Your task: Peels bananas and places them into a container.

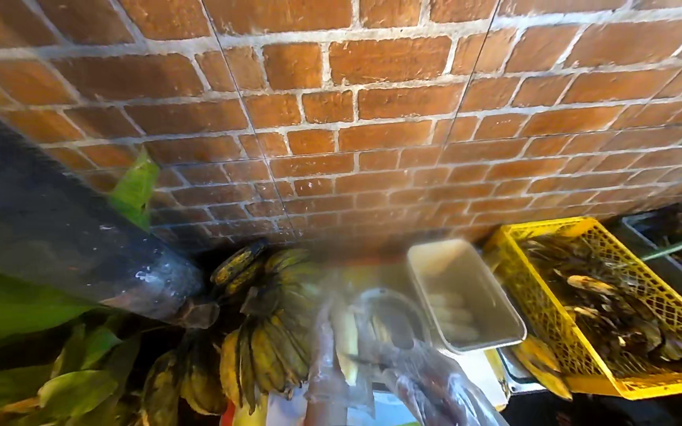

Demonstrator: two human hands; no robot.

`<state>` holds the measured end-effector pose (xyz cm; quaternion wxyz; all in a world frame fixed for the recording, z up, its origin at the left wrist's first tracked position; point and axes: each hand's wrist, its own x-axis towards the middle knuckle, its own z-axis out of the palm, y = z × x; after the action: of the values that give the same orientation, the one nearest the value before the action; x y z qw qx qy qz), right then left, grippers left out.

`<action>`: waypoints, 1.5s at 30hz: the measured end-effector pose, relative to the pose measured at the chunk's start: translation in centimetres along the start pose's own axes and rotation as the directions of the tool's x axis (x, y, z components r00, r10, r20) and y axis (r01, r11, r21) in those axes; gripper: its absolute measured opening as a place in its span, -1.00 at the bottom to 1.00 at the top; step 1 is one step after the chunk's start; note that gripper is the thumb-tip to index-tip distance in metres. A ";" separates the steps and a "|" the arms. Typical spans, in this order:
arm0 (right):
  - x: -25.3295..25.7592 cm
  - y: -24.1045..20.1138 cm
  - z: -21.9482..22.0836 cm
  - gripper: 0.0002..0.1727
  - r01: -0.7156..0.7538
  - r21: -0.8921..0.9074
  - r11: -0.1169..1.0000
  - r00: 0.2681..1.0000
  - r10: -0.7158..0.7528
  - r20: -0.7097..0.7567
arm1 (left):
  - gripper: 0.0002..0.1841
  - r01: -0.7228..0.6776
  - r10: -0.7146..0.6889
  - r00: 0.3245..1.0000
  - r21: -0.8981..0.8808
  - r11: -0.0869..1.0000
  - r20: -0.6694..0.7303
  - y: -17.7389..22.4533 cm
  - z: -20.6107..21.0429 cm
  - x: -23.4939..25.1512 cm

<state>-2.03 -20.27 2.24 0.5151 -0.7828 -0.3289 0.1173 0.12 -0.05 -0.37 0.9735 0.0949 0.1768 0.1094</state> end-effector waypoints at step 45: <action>2.4 0.6 2.0 -0.66 0.061 -0.360 0.931 0.974 -0.135 -0.184 | -0.55 -0.087 0.092 0.993 -0.062 0.994 0.078 -0.8 0.2 0.2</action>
<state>-1.04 -17.44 1.22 0.4033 -0.8526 -0.3284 -0.0511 0.52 -0.82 -0.38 0.9763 0.0788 0.1298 0.1540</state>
